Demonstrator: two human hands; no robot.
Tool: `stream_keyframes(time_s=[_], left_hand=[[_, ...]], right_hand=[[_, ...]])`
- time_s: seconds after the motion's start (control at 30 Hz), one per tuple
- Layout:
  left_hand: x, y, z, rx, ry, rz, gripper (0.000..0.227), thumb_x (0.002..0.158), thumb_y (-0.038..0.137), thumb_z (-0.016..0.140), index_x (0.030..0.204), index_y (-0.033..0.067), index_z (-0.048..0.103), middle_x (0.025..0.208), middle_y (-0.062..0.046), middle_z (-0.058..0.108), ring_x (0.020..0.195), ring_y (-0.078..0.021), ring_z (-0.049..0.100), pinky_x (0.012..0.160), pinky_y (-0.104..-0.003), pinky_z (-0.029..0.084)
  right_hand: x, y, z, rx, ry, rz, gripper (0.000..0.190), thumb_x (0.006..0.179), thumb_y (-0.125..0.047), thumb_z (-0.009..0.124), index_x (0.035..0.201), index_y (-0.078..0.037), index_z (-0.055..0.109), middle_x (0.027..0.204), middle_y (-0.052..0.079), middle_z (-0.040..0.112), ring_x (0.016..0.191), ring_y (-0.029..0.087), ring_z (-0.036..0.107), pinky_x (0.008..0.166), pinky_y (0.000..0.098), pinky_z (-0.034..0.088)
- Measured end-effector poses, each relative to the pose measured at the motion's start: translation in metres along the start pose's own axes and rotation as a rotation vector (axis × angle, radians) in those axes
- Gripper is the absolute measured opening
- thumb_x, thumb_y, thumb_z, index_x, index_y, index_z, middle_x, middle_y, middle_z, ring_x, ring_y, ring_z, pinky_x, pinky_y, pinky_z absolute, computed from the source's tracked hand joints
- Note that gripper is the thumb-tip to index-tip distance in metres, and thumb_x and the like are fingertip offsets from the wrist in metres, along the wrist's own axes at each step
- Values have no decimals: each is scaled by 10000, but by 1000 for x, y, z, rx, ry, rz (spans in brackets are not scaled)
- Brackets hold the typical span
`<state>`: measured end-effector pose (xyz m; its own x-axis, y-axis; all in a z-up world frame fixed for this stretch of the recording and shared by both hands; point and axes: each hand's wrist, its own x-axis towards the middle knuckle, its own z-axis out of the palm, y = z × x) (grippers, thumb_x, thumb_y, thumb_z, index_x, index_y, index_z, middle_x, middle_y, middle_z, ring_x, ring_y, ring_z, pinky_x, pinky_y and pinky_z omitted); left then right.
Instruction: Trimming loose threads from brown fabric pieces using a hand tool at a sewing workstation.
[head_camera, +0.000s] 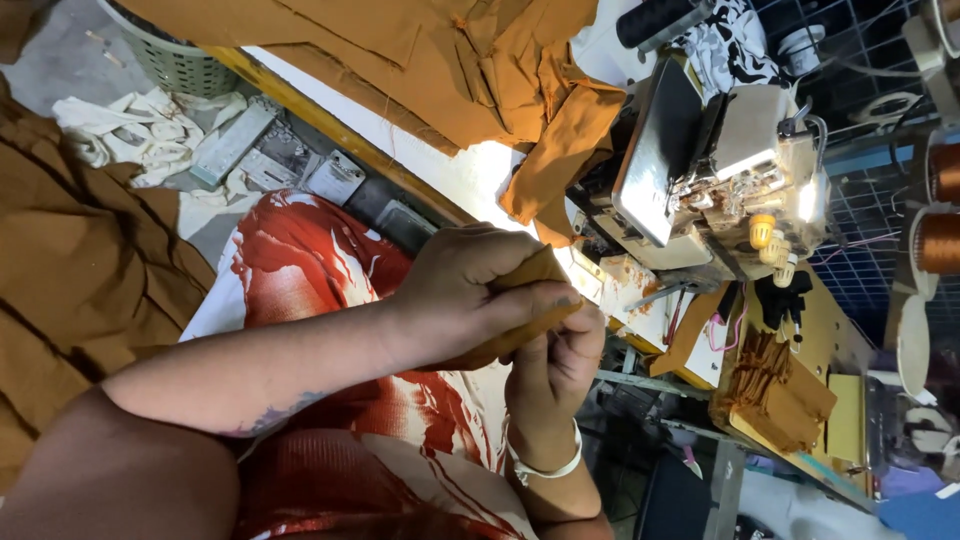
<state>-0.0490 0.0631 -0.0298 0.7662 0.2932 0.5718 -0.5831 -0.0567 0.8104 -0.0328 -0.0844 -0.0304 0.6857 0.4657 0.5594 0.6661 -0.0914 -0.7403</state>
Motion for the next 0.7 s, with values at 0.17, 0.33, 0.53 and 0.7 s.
stream_keyframes(time_s=[0.17,0.33,0.53,0.7], left_hand=[[22,-8,-1,-59,-232,8,194,909,321,591,907,139,658,885,1,570,836,-146,567,748,-264,500],[50,16,7,-91,-395,164,133,931,239,603,908,155,704,801,18,679,792,-110,640,818,-283,546],[34,59,11,6,-805,268,186,928,319,541,898,229,701,795,56,629,858,-199,611,920,-451,380],[20,66,-11,-208,-1242,256,297,1009,333,454,948,127,659,845,-10,589,786,-243,522,868,-414,369]], right_hand=[[0,-6,-11,88,4,129,120,987,-147,537,939,-127,429,658,11,444,499,82,421,464,199,357],[-27,43,-38,-224,-131,224,85,924,-105,520,974,-37,536,682,41,527,553,99,442,488,280,354],[-21,97,-27,-310,-97,509,150,689,-97,717,778,-138,603,637,-26,559,633,83,442,556,285,343],[15,72,-42,93,-6,264,51,974,-29,529,928,-44,545,675,10,571,533,67,528,485,182,464]])
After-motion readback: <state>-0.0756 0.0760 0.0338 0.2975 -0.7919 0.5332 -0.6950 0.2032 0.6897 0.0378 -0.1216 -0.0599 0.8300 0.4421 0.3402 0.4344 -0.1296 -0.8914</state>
